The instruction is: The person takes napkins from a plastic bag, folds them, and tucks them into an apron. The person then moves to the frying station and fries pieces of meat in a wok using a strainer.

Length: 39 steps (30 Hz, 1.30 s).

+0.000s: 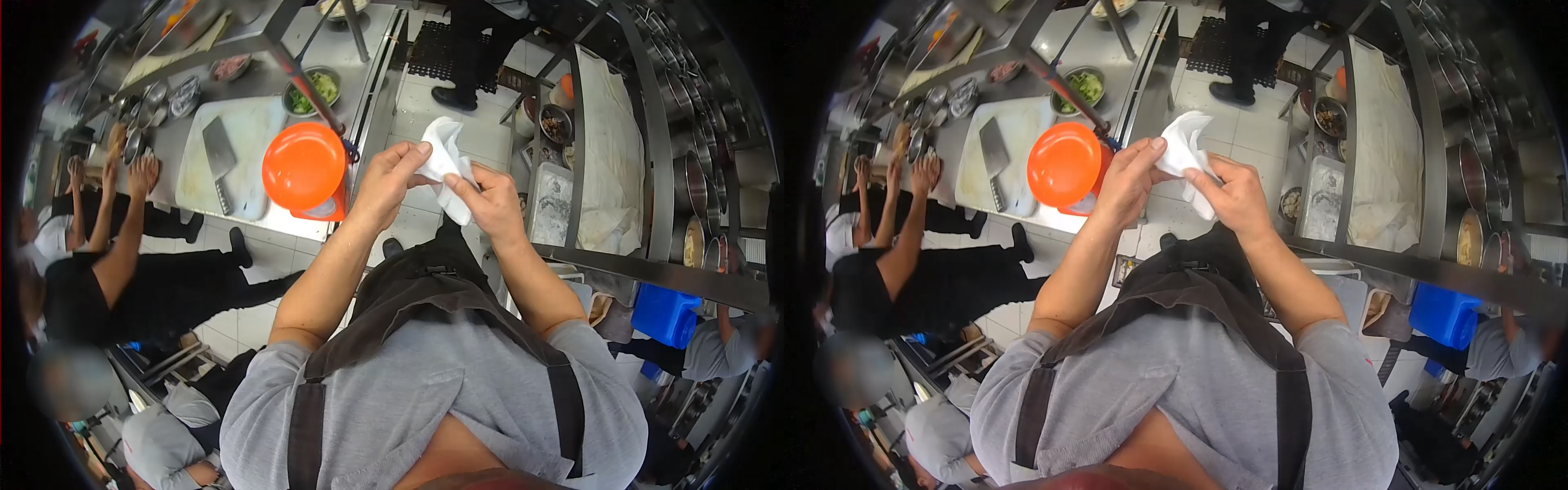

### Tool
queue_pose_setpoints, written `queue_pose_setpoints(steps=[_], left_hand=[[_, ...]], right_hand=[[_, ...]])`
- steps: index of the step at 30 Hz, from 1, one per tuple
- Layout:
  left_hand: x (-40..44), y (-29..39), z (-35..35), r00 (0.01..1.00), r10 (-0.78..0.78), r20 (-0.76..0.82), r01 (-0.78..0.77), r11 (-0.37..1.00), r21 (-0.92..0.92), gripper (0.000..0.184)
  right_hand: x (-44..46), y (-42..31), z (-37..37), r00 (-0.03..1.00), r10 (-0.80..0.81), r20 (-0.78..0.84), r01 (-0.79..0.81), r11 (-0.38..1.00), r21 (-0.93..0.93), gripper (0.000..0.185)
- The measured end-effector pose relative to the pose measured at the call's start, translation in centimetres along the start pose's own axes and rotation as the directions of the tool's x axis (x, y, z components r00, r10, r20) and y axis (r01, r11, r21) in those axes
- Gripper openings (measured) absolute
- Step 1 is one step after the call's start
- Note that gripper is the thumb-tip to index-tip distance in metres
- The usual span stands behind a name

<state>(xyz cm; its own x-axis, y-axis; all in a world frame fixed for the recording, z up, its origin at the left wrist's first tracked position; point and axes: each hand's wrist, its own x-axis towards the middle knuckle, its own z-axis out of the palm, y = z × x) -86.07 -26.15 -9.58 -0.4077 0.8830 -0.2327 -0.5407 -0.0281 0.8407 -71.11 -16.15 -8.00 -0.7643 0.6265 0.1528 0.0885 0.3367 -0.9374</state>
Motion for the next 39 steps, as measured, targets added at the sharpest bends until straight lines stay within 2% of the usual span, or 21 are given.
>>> queue_pose_setpoints(steps=[1, 3, 5, 7, 11, 13, 17, 18, 19, 20, 22, 23, 26, 27, 29, 31, 33, 34, 35, 37, 39], left_hand=[[0.8, 0.1, 0.3, 1.0, -0.008, 0.007, 0.008, 1.0, 0.01, 0.024], [2.4, 0.2, 1.0, 0.996, 0.061, 0.073, -0.077, 0.966, 0.245, 0.028], [4.8, 0.2, 1.4, 0.993, 0.085, 0.087, -0.106, 0.957, 0.269, 0.028], [7.5, -0.1, 2.1, 0.994, 0.107, 0.002, -0.1, 0.919, 0.38, 0.025], [13.0, 0.8, 2.7, 0.994, 0.104, -0.034, -0.085, 0.932, 0.353, 0.02], [15.1, 1.7, 3.1, 0.995, 0.039, -0.095, -0.005, 0.944, 0.33, 0.017], [18.8, 2.8, 3.9, 0.974, 0.128, -0.19, -0.064, 0.948, 0.311, 0.023], [19.4, 3.1, 4.5, 0.96, 0.194, -0.201, -0.093, 0.9, 0.426, 0.022], [19.8, 3.3, 5.1, 0.944, 0.258, -0.205, -0.113, 0.838, 0.533, 0.022], [20.5, 3.2, 5.0, 0.94, 0.26, -0.22, -0.108, 0.84, 0.531, 0.022], [21.5, 2.8, 4.5, 0.907, 0.352, -0.233, -0.155, 0.792, 0.591, 0.023], [21.5, 2.9, 4.4, 0.904, 0.352, -0.244, -0.151, 0.795, 0.588, 0.023], [20.7, 4.1, 4.1, 0.968, 0.111, -0.227, -0.047, 0.962, 0.267, 0.02], [20.4, 4.6, 4.0, 0.967, 0.11, -0.229, -0.047, 0.964, 0.261, 0.02], [19.2, 5.2, 3.5, 0.984, 0.007, -0.176, 0.038, 0.967, 0.25, 0.017], [18.1, 5.9, 2.8, 0.988, 0.016, -0.152, 0.023, 0.968, 0.249, 0.016], [16.7, 6.6, 2.5, 0.99, -0.004, -0.142, 0.037, 0.972, 0.23, 0.016], [16.1, 6.7, 1.8, 0.995, -0.007, -0.101, 0.036, 0.956, 0.291, 0.017], [15.4, 6.5, 1.8, 0.995, -0.006, -0.104, 0.035, 0.959, 0.281, 0.017], [14.0, 6.4, 2.0, 0.987, 0.047, -0.152, -0.015, 0.979, 0.205, 0.022], [12.9, 5.8, 1.2, 0.989, 0.053, -0.137, -0.025, 0.98, 0.197, 0.026]], right_hand=[[0.8, 0.3, -0.5, 0.992, 0.122, 0.011, -0.122, 0.992, 0.03, 0.027], [2.6, 1.5, -1.6, 0.991, 0.134, 0.001, -0.134, 0.99, 0.034, 0.027], [4.7, 2.9, -2.6, 0.99, 0.143, 0.004, -0.143, 0.989, 0.037, 0.027], [7.2, 4.5, -3.9, 0.981, 0.174, 0.081, -0.176, 0.984, 0.02, 0.029], [12.9, 7.8, -6.4, 0.975, 0.194, 0.112, -0.211, 0.963, 0.17, 0.029], [15.6, 9.0, -7.5, 0.951, 0.248, 0.183, -0.3, 0.884, 0.358, 0.028], [20.2, 10.1, -8.8, 0.936, 0.255, 0.241, -0.332, 0.866, 0.373, 0.029], [21.1, 10.2, -9.0, 0.934, 0.25, 0.254, -0.333, 0.865, 0.374, 0.029], [22.0, 10.0, -9.0, 0.941, 0.228, 0.252, -0.294, 0.917, 0.269, 0.029], [22.8, 9.8, -9.0, 0.945, 0.207, 0.254, -0.252, 0.955, 0.159, 0.03], [23.9, 9.2, -9.2, 0.943, 0.152, 0.296, -0.203, 0.968, 0.149, 0.031], [24.4, 9.0, -9.3, 0.941, 0.098, 0.323, -0.151, 0.978, 0.141, 0.032], [24.5, 8.9, -10.1, 0.918, 0.144, 0.369, -0.211, 0.966, 0.149, 0.028], [24.3, 8.6, -10.2, 0.917, 0.147, 0.372, -0.213, 0.966, 0.144, 0.028], [23.6, 7.4, -10.1, 0.902, 0.146, 0.406, -0.255, 0.94, 0.227, 0.023], [22.5, 7.0, -9.9, 0.882, 0.174, 0.438, -0.294, 0.929, 0.224, 0.022], [21.3, 6.3, -9.5, 0.865, 0.21, 0.456, -0.401, 0.834, 0.378, 0.025], [20.6, 6.1, -9.5, 0.852, 0.201, 0.483, -0.397, 0.85, 0.346, 0.024], [20.0, 6.0, -9.0, 0.848, 0.206, 0.489, -0.401, 0.852, 0.336, 0.024], [18.7, 6.0, -7.6, 0.842, 0.207, 0.498, -0.456, 0.767, 0.451, 0.024], [17.8, 5.4, -6.2, 0.847, 0.242, 0.473, -0.467, 0.762, 0.448, 0.023]])
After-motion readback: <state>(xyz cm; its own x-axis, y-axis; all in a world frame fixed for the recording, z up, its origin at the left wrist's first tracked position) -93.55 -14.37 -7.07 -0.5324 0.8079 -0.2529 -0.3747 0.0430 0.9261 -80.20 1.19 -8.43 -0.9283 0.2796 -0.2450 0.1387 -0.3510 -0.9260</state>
